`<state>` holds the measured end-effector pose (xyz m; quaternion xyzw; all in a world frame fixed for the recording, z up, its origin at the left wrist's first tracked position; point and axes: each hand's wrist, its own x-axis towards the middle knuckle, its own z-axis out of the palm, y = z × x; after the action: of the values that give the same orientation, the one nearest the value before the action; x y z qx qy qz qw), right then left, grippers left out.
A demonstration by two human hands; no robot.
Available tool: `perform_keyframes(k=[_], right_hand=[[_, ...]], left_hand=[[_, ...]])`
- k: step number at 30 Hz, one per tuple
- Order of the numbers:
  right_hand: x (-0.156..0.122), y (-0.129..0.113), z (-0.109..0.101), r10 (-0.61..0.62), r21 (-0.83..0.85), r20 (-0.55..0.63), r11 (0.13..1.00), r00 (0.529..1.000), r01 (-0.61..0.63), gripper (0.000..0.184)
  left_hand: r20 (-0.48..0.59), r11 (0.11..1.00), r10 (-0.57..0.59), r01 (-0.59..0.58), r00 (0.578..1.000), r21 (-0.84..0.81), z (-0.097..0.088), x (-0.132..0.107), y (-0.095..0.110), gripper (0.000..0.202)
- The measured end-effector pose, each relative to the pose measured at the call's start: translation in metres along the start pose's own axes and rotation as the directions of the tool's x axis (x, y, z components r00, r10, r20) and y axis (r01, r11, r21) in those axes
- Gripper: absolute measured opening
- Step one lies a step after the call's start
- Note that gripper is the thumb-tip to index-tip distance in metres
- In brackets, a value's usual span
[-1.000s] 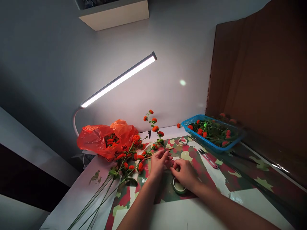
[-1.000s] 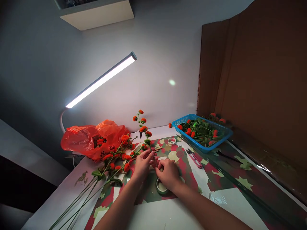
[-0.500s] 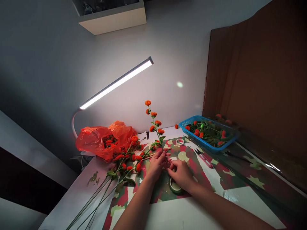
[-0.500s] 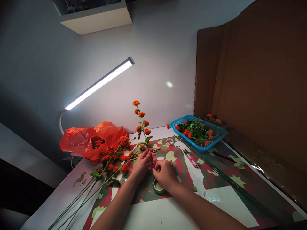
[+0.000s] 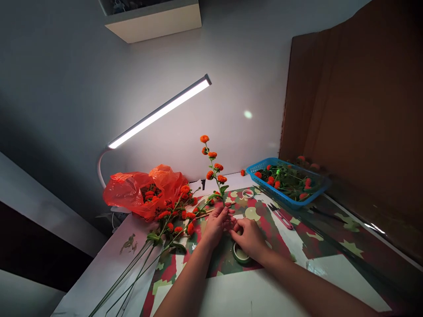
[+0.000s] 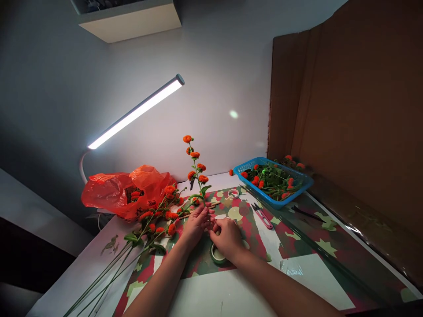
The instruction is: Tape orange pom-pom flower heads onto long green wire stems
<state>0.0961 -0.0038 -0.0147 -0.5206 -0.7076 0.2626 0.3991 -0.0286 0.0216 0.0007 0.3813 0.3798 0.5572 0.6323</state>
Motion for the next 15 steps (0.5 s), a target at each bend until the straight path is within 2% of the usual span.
perform_keyframes(k=[7,15], right_hand=[[-0.0001,-0.0012,-0.0001,-0.012,0.018,0.003,1.0,1.0,0.012,0.016],[-0.0006,0.0003,0.0001,-0.016,0.024,0.013,1.0,1.0,0.016,0.015]], left_hand=[[0.007,1.0,0.006,-0.006,1.0,-0.01,-0.0017,0.0016,-0.0017,0.038],[-0.008,1.0,-0.004,0.003,1.0,-0.009,0.0001,0.0003,-0.0016,0.044]])
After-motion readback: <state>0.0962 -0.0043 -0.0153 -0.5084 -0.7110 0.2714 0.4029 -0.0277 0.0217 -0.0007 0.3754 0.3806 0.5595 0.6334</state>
